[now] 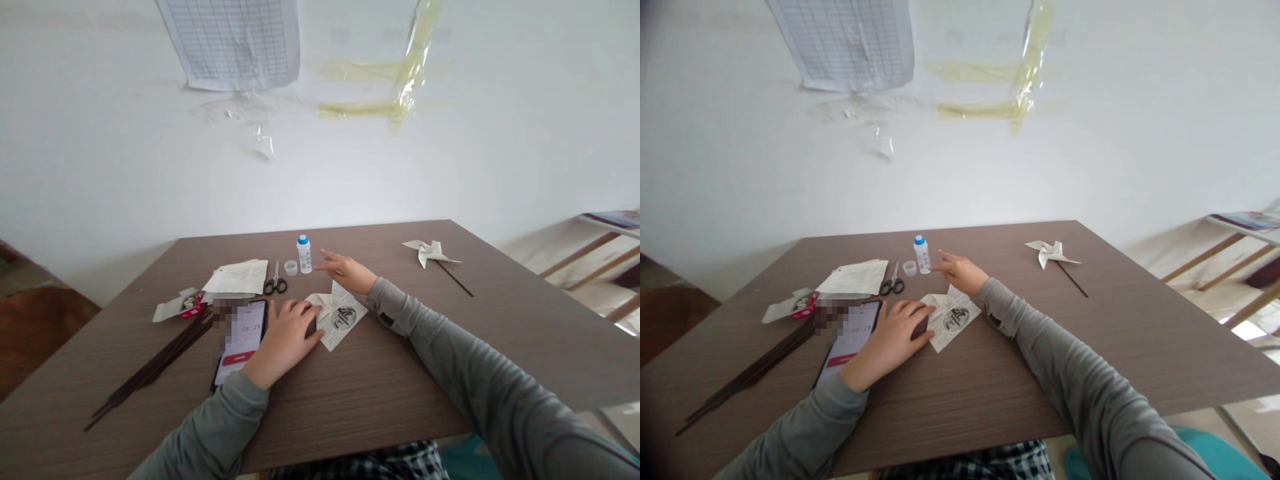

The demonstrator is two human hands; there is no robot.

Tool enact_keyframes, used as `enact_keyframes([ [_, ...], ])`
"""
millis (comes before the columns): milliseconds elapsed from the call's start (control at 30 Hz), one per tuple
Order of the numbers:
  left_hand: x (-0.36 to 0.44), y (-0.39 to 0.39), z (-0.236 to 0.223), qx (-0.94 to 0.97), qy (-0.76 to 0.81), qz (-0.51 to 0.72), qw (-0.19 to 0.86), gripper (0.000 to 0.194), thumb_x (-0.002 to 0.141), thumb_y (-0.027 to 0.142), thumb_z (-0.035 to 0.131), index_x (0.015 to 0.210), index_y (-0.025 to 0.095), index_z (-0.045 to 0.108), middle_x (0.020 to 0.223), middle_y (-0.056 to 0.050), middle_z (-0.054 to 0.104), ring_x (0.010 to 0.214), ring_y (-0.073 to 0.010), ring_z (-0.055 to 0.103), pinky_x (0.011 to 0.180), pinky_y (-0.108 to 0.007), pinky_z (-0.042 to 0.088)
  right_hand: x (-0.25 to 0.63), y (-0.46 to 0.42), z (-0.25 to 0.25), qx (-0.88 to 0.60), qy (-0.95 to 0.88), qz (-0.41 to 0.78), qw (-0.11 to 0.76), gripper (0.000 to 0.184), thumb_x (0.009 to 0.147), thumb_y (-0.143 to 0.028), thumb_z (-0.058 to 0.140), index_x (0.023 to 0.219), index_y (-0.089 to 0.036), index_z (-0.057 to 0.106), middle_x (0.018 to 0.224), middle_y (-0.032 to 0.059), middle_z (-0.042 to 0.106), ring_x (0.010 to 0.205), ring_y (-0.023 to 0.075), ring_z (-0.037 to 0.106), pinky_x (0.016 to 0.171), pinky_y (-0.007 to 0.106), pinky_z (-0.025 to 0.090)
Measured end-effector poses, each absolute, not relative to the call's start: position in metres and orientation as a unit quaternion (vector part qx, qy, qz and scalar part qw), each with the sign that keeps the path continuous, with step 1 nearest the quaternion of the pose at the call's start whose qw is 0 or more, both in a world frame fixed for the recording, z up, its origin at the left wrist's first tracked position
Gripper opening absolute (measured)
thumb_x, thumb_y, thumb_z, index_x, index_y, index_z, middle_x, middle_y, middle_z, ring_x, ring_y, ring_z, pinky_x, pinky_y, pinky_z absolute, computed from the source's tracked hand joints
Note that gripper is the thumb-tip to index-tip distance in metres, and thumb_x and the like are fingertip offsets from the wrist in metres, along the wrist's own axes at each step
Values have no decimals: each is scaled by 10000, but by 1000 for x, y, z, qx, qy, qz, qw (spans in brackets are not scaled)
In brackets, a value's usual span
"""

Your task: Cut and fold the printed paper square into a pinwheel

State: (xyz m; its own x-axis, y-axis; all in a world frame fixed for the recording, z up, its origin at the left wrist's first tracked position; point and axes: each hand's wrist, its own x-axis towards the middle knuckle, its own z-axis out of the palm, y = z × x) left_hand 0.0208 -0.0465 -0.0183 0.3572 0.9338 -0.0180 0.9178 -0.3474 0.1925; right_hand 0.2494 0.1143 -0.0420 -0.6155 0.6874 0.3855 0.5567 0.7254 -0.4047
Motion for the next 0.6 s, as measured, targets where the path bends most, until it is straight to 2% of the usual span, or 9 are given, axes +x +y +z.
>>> enact_keyframes([
  [67,24,-48,-19,820,564,48,78,493,1125,327,700,1614,295,754,1666,-156,740,1613,-455,584,1404,-888,262,262,102,-45,-327,-891,104,297,440,1106,-66,614,1348,-275,916,1711,144,726,1491,298,762,1263,504,613],
  [167,29,-49,-22,820,566,49,73,479,1135,357,713,1609,304,757,1631,-149,763,1585,-449,611,1403,-885,274,278,83,-46,-294,-903,83,301,364,1102,-71,660,1273,-267,915,1485,141,846,1375,298,806,1202,513,628],
  [300,34,-50,-26,818,568,56,67,470,1142,400,732,1599,296,766,1603,-154,776,1562,-443,633,1410,-875,281,293,59,-47,-264,-919,68,283,243,1118,-131,715,1226,-246,899,1207,125,898,1180,289,844,1124,479,636],
  [433,38,-52,-30,817,571,69,49,459,1134,411,756,1575,285,784,1576,-161,784,1553,-450,640,1411,-868,296,306,38,-54,-244,-927,62,277,246,1157,-173,674,1195,-268,897,1126,97,908,1081,275,850,1116,476,626],
  [600,43,-54,-33,818,569,73,40,458,1137,408,749,1578,287,780,1564,-162,783,1535,-444,644,1414,-877,277,320,18,-67,-251,-933,58,251,239,1177,-239,667,1198,-301,898,1091,63,908,1046,257,840,1146,462,607],
])
